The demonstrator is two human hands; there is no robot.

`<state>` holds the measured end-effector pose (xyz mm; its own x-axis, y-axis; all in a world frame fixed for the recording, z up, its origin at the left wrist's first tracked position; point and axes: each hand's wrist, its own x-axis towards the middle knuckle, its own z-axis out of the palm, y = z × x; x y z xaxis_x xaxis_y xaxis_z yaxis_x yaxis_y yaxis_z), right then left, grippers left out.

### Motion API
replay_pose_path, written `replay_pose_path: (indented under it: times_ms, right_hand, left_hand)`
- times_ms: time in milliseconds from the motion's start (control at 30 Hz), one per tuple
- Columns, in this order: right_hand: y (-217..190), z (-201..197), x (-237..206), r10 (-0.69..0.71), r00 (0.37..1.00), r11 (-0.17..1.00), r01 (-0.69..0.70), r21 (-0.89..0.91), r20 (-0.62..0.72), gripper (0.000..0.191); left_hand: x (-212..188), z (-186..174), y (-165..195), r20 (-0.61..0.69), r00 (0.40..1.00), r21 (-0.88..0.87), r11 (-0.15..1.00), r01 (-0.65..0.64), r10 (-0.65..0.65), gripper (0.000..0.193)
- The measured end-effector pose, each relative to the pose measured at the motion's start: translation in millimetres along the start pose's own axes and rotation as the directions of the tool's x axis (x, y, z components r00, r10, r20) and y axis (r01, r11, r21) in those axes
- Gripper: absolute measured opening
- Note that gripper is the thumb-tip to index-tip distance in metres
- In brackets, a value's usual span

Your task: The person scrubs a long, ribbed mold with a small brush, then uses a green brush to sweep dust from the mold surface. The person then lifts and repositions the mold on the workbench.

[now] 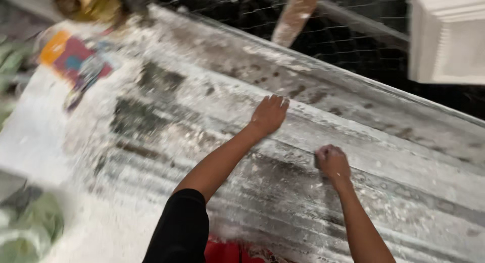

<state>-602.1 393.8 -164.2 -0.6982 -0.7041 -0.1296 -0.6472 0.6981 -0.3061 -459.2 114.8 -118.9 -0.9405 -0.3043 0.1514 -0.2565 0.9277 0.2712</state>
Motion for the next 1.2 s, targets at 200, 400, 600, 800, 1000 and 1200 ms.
replay_pose_path:
  times_ms: [200, 400, 600, 800, 1000, 1200]
  right_hand:
    - [32.4, 29.5, 6.6, 0.027, 0.999, 0.998, -0.025, -0.049, 0.025, 0.036]
    - [41.4, 41.4, -8.9, 0.013, 0.993, 0.989, 0.005, 0.148, -0.116, 0.032]
    - [42.4, 42.9, -7.7, 0.058, 0.985, 0.989, -0.034, 0.145, -0.161, 0.024]
    - [34.3, 32.2, -5.7, 0.079, 0.988, 0.982, -0.054, 0.183, -0.130, 0.027]
    - [29.6, 20.0, -3.8, 0.114, 0.992, 0.966, -0.098, 0.239, -0.052, 0.027]
    - [38.1, 20.9, 3.2, 0.064, 0.998, 0.974, -0.066, 0.216, 0.015, 0.031]
  left_hand:
    - [60.9, 13.4, 7.3, 0.384, 0.919, -0.128, 0.991, -0.042, 0.089, 0.051]
    - [77.1, 31.7, 4.1, 0.594, 0.804, -0.153, 0.978, 0.142, -0.024, 0.045]
    - [79.3, 43.1, 8.0, 0.551, 0.835, -0.145, 0.984, 0.108, -0.011, 0.039]
    - [77.0, 40.8, 9.5, 0.578, 0.813, -0.108, 0.981, 0.160, -0.069, 0.043]
    - [76.1, 37.7, 13.9, 0.566, 0.819, -0.084, 0.981, 0.176, -0.098, 0.046]
    - [73.1, 30.9, 17.7, 0.530, 0.841, -0.041, 0.987, 0.158, -0.113, 0.043]
